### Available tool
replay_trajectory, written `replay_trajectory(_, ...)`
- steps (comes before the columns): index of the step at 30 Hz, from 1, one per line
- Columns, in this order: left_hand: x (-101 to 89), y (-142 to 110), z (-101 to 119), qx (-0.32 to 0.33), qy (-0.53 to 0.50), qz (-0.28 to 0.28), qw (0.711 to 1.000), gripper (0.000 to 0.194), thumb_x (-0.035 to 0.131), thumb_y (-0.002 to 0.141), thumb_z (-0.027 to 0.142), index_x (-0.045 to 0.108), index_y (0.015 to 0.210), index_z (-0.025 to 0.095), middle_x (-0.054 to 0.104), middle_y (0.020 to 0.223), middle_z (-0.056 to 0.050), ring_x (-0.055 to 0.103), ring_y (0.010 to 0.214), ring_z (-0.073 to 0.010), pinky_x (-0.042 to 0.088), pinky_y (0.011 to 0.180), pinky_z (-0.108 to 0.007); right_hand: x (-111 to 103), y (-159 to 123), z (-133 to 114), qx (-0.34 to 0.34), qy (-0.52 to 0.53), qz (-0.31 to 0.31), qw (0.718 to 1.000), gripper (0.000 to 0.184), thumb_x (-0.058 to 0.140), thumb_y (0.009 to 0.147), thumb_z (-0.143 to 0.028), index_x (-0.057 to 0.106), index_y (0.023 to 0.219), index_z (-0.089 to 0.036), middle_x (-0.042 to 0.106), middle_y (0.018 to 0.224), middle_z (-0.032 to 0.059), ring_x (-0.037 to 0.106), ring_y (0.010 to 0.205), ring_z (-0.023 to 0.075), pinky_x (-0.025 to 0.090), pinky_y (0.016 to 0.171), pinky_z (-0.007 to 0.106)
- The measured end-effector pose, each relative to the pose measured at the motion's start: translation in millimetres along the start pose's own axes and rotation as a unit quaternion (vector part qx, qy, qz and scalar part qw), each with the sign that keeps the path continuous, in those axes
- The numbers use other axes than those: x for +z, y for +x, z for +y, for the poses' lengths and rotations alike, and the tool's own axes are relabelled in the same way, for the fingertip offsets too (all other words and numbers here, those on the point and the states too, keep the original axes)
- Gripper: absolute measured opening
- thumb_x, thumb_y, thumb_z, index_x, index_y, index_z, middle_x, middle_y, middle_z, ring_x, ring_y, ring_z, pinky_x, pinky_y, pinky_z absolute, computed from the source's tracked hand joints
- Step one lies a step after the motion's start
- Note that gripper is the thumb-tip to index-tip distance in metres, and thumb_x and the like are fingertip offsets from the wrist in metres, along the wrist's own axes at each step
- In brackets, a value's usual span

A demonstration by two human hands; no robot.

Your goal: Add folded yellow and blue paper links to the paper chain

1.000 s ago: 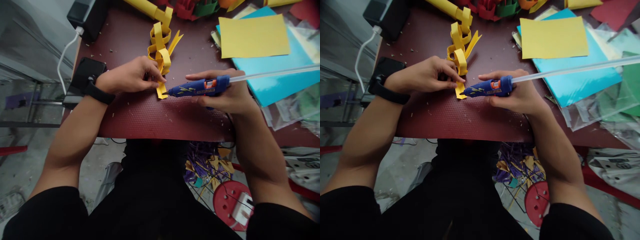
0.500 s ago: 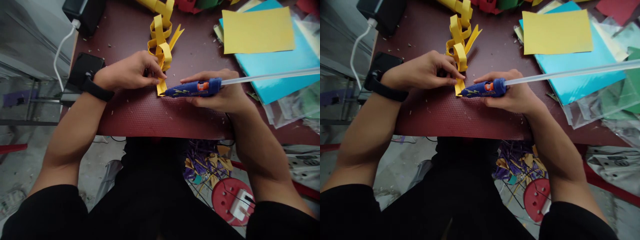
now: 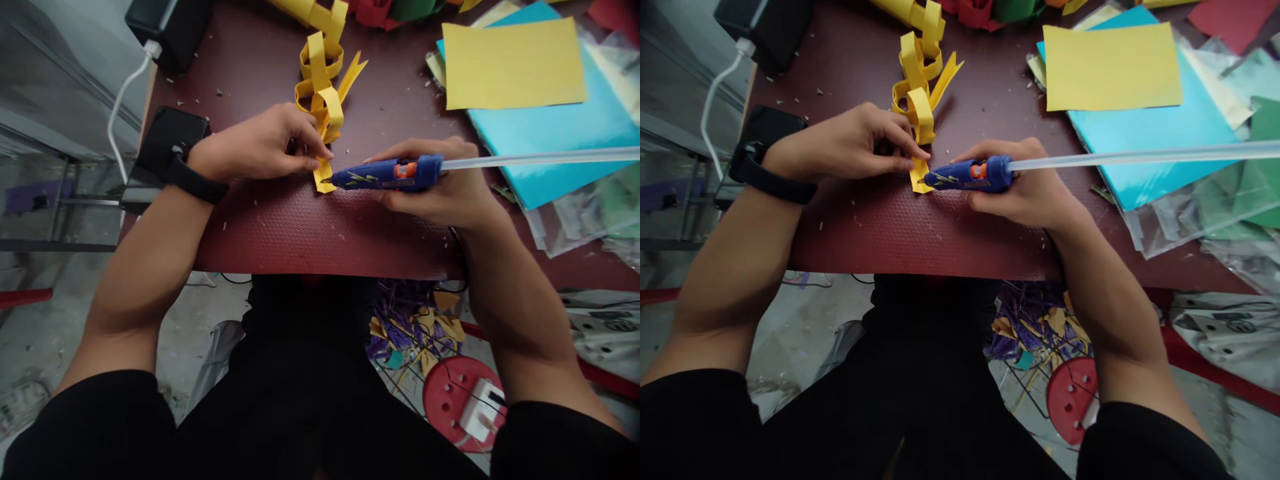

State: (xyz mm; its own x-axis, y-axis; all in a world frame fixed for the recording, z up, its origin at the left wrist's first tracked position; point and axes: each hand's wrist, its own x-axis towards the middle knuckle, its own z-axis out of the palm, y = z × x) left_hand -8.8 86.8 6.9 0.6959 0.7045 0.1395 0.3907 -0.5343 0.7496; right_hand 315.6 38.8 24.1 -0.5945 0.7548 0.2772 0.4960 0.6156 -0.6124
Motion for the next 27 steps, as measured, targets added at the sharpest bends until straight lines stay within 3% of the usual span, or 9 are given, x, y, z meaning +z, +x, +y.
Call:
replay_trajectory(8,-2.3,-1,5,0.006,0.009,-0.006,1.0,0.02,0.084,0.098,0.039,0.094,0.115,0.036,0.084,0.112,-0.007,0.074,0.093,-0.0237,0.057,0.085,-0.039,-2,-3,0,0.055,-0.061,-0.039,0.996,0.043,0.074,0.092,-0.05,0.087,0.127,-0.03,0.086,0.105,0.0021,0.078,0.087,0.0244,0.069,0.087,0.043)
replay_trajectory(15,-1.9,-2,3,0.021,0.001,-0.003,1.0,0.022,0.083,0.099,0.032,0.094,0.118,0.033,0.084,0.114,-0.005,0.074,0.093,-0.0205,0.056,0.084,-0.035,-5,-5,2,0.016,-0.058,-0.062,0.996,0.049,0.073,0.095,-0.049,0.086,0.137,-0.028,0.085,0.106,0.0018,0.08,0.088,0.0228,0.069,0.096,0.044)
replay_trajectory(18,-0.7,-1,1,0.016,-0.002,-0.002,1.0,0.021,0.084,0.098,0.031,0.094,0.117,0.034,0.084,0.114,-0.005,0.074,0.093,-0.021,0.056,0.084,-0.036,-8,-7,2,-0.003,-0.03,-0.063,0.998,0.046,0.076,0.095,-0.048,0.086,0.136,-0.029,0.085,0.101,0.0,0.08,0.086,0.0216,0.068,0.091,0.041)
replay_trajectory(23,-0.3,-1,2,0.01,-0.003,-0.001,1.0,0.02,0.085,0.098,0.039,0.094,0.115,0.036,0.085,0.113,-0.006,0.075,0.092,-0.0225,0.057,0.084,-0.038,-12,-7,3,-0.01,-0.002,-0.028,1.0,0.045,0.073,0.093,-0.042,0.086,0.133,-0.028,0.087,0.109,0.0007,0.08,0.088,0.0224,0.067,0.084,0.041)
replay_trajectory(27,-0.9,0,6,-0.001,0.0,-0.004,1.0,0.022,0.084,0.097,0.049,0.095,0.113,0.037,0.085,0.112,-0.007,0.074,0.092,-0.0246,0.057,0.084,-0.041,-7,-5,0,0.043,-0.031,-0.012,0.999,0.048,0.077,0.092,-0.045,0.083,0.138,-0.031,0.086,0.12,0.0065,0.08,0.101,0.0313,0.069,0.092,0.053)
